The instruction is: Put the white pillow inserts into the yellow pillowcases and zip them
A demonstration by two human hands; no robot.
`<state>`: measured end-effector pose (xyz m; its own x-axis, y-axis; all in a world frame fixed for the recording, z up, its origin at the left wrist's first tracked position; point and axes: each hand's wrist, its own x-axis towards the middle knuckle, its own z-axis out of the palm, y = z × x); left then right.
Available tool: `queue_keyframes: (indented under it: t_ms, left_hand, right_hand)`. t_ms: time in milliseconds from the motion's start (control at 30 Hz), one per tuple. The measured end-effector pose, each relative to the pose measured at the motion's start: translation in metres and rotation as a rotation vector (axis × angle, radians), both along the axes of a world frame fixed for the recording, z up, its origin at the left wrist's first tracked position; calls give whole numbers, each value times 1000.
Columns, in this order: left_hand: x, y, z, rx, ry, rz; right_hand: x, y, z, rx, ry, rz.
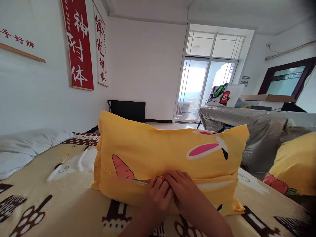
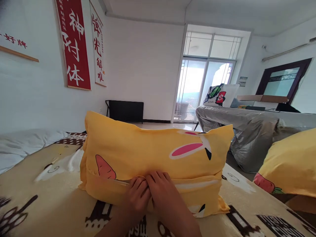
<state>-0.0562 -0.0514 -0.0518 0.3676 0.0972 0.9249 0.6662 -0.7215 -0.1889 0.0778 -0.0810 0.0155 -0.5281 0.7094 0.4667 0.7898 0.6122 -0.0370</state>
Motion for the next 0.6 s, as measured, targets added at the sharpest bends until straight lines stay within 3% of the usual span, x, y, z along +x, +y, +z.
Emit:
queue_keyframes:
  t_ms: [100,200,600]
  left_hand:
    - [2,0,-2,-42,-31,-19]
    - [4,0,-1,-100,-68,-34]
    - [-14,-9,27,-235,-125,85]
  right_hand:
    - [12,5,-2,-71,47,63]
    - [18,9,1,-78,59,20]
    - [14,26,-3,128,64,17]
